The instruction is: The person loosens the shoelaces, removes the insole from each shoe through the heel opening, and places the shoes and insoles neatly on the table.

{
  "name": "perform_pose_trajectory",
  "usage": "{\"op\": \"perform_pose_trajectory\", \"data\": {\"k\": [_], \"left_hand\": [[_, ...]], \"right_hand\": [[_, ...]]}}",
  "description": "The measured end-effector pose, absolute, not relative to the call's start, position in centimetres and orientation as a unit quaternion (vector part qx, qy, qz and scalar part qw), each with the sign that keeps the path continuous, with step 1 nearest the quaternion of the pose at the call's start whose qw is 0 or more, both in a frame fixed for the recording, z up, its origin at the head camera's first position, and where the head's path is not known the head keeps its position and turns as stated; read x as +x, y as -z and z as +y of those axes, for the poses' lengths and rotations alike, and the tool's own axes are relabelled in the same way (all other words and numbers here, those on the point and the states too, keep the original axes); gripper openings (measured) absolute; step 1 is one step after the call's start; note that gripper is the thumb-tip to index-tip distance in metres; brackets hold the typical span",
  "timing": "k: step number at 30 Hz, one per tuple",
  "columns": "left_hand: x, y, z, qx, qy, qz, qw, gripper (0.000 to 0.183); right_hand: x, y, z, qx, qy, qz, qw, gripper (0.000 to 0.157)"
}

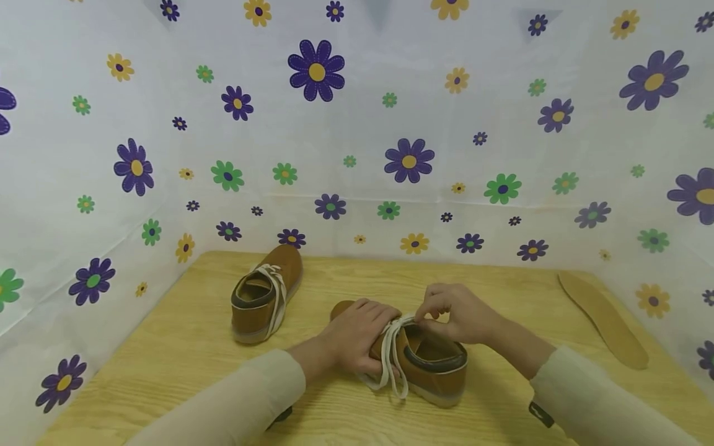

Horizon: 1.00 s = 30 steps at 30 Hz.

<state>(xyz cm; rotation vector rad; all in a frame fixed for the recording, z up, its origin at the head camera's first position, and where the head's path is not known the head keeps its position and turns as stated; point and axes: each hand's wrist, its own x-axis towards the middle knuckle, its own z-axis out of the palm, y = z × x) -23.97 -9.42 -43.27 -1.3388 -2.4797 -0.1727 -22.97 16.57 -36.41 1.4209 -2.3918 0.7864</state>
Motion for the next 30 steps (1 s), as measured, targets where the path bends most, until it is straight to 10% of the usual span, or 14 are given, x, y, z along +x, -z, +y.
{"op": "perform_pose_trajectory", "data": {"k": [18, 30], "left_hand": [[-23.79, 43.02, -9.32, -0.466, 0.048, -0.87, 0.151, 0.093], [-23.82, 43.06, -9.38, -0.458, 0.046, -0.875, 0.15, 0.096]], "right_hand": [[-23.37, 36.67, 16.03, 0.451, -0.285, -0.846, 0.003, 0.017], [-23.24, 36.46, 15.86, 0.45, -0.262, -0.851, 0.073, 0.006]]}}
